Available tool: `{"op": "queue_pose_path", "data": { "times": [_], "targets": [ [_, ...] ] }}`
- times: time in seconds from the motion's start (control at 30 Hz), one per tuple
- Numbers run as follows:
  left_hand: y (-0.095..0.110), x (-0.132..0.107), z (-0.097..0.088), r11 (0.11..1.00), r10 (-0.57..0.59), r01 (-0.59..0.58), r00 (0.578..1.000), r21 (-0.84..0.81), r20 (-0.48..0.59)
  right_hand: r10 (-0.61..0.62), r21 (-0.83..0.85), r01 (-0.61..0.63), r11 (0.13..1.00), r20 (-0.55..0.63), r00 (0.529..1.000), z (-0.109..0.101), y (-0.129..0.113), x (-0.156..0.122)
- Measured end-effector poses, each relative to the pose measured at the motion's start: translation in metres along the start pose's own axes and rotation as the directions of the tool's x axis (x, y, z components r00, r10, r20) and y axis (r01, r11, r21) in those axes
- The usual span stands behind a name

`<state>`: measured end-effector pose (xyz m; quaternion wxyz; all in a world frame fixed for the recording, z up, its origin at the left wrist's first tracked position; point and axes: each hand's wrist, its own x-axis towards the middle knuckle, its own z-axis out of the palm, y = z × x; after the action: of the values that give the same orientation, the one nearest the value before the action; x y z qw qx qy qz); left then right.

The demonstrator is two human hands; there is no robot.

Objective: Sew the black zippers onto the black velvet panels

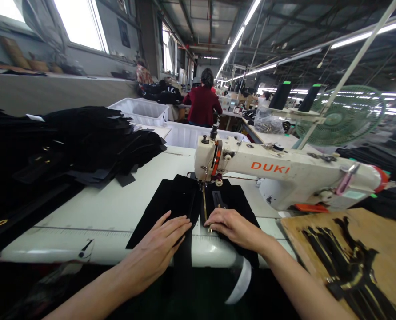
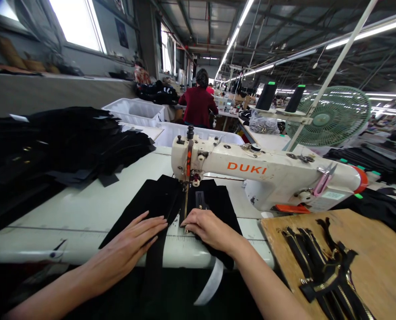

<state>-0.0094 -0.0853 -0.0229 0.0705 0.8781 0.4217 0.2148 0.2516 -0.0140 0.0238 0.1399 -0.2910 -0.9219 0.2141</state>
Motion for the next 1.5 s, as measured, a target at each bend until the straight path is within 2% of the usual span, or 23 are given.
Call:
{"op": "queue_pose_path", "data": {
  "times": [0.07,0.2,0.27,0.33,0.4,0.5,0.57,0.67,0.87,0.97,1.13,1.27,1.37,1.5],
  "targets": [
    [0.000,0.000,0.002,1.000,0.011,-0.011,1.000,0.000,0.011,0.029,-0.018,-0.029,0.999,-0.006,1.000,0.007,-0.005,0.000],
    [0.002,-0.001,0.005,1.000,0.013,-0.014,1.000,0.001,0.028,0.158,-0.106,-0.169,0.980,-0.108,0.981,0.038,-0.022,-0.010],
    [0.002,-0.001,0.004,1.000,0.000,0.000,1.000,-0.008,0.019,0.189,-0.134,-0.208,0.969,-0.144,0.971,0.046,-0.025,-0.015],
    [0.002,0.000,0.003,1.000,-0.001,0.002,1.000,-0.021,0.017,0.185,-0.113,-0.204,0.973,-0.155,0.970,0.043,-0.021,-0.017],
    [0.001,0.001,0.002,1.000,0.000,0.001,1.000,-0.030,0.019,0.164,-0.056,-0.173,0.983,-0.139,0.977,0.029,-0.012,-0.013],
    [0.000,0.003,0.002,0.999,-0.004,0.005,1.000,-0.036,0.022,0.122,-0.002,-0.123,0.992,-0.061,0.991,0.007,0.002,-0.003],
    [0.000,0.002,0.002,0.999,-0.007,0.008,1.000,-0.038,0.029,0.085,0.002,-0.085,0.996,-0.009,0.996,0.003,0.005,0.001],
    [0.000,0.000,0.005,0.999,-0.001,0.003,0.999,-0.036,0.039,0.069,-0.041,-0.069,0.997,-0.007,0.998,0.013,-0.002,0.002],
    [0.010,0.005,0.013,0.999,-0.047,0.047,0.999,-0.006,0.024,0.135,-0.086,-0.147,0.985,-0.134,0.982,0.037,-0.013,-0.007],
    [0.018,0.015,0.019,0.993,-0.113,0.114,0.993,0.019,-0.042,0.118,-0.084,-0.131,0.988,-0.140,0.983,0.038,-0.011,-0.008],
    [0.028,0.025,0.026,0.989,-0.115,0.130,0.973,0.064,-0.200,0.112,-0.050,-0.122,0.991,-0.169,0.979,0.032,-0.012,-0.007],
    [0.031,0.026,0.028,0.990,-0.121,0.133,0.964,0.036,-0.238,0.110,-0.018,-0.114,0.993,-0.176,0.978,0.031,-0.011,-0.008],
    [0.029,0.025,0.033,0.994,-0.083,0.099,0.958,0.044,-0.275,0.117,0.010,-0.117,0.993,-0.188,0.975,0.031,-0.009,-0.008],
    [0.024,0.025,0.040,0.995,-0.075,0.090,0.961,0.043,-0.268,0.123,0.043,-0.116,0.992,-0.202,0.972,0.030,-0.006,-0.008]
  ]
}}
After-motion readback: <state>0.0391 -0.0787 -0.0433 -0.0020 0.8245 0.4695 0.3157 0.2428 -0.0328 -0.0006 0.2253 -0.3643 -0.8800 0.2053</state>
